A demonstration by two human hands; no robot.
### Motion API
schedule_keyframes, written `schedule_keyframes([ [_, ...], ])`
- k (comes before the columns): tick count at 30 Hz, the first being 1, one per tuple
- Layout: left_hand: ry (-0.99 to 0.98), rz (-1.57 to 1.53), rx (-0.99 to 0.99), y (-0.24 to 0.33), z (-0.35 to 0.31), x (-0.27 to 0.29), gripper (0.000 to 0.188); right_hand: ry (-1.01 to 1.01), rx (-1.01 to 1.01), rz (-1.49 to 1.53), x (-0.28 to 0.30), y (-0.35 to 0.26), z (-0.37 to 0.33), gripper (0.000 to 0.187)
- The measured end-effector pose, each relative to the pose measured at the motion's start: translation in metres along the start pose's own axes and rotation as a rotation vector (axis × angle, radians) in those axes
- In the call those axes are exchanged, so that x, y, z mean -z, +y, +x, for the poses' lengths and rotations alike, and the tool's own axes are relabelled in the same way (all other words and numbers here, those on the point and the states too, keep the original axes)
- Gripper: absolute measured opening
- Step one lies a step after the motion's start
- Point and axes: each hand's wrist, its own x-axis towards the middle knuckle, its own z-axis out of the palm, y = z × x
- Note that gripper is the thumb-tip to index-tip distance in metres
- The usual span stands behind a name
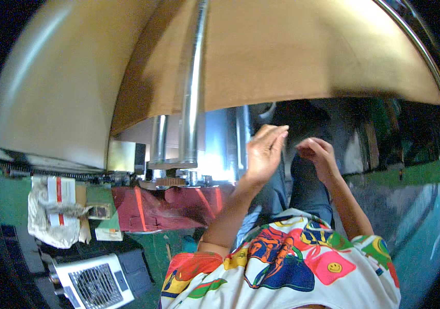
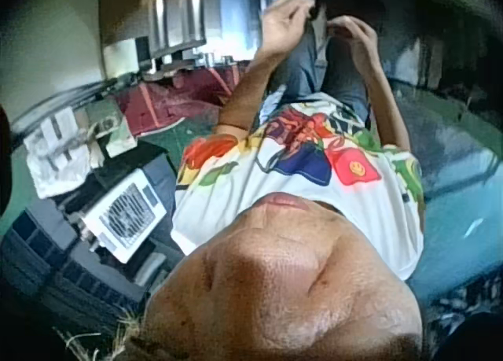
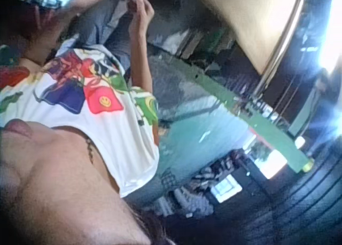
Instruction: The person feeds a large sheet of brown paper into a machine with rollers, using both hands to guide and align the material. The person repeatedly adjusts the paper's position to ensure smooth feeding through the rollers.
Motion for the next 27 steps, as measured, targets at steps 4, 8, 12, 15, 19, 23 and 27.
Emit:
schedule_keyframes([
  [4,0.003,-0.059,0.099,-0.005,-0.007,0.004,0.015,0.036,0.017,-0.007,0.011,-0.022,0.008,0.024],
  [8,0.048,0.06,0.007,-0.012,-0.011,0.005,0.011,0.061,0.05,0.021,0.028,-0.039,0.022,0.026],
  [12,0.016,0.119,0.129,-0.022,-0.019,0.011,0.008,0.076,0.07,0.078,0.038,-0.057,0.036,0.031],
  [15,0.002,0.104,0.194,-0.031,-0.029,0.018,0.011,0.082,0.067,0.105,0.048,-0.068,0.047,0.034],
  [19,-0.009,-0.024,0.315,-0.043,-0.04,0.022,0.018,0.085,0.095,0.185,0.057,-0.081,0.057,0.036],
  [23,0.064,-0.019,0.341,-0.049,-0.051,0.027,0.019,0.083,0.128,0.224,0.065,-0.096,0.066,0.039],
  [27,-0.009,0.069,0.383,-0.052,-0.062,0.035,0.014,0.116,0.173,0.29,0.082,-0.108,0.074,0.039],
])
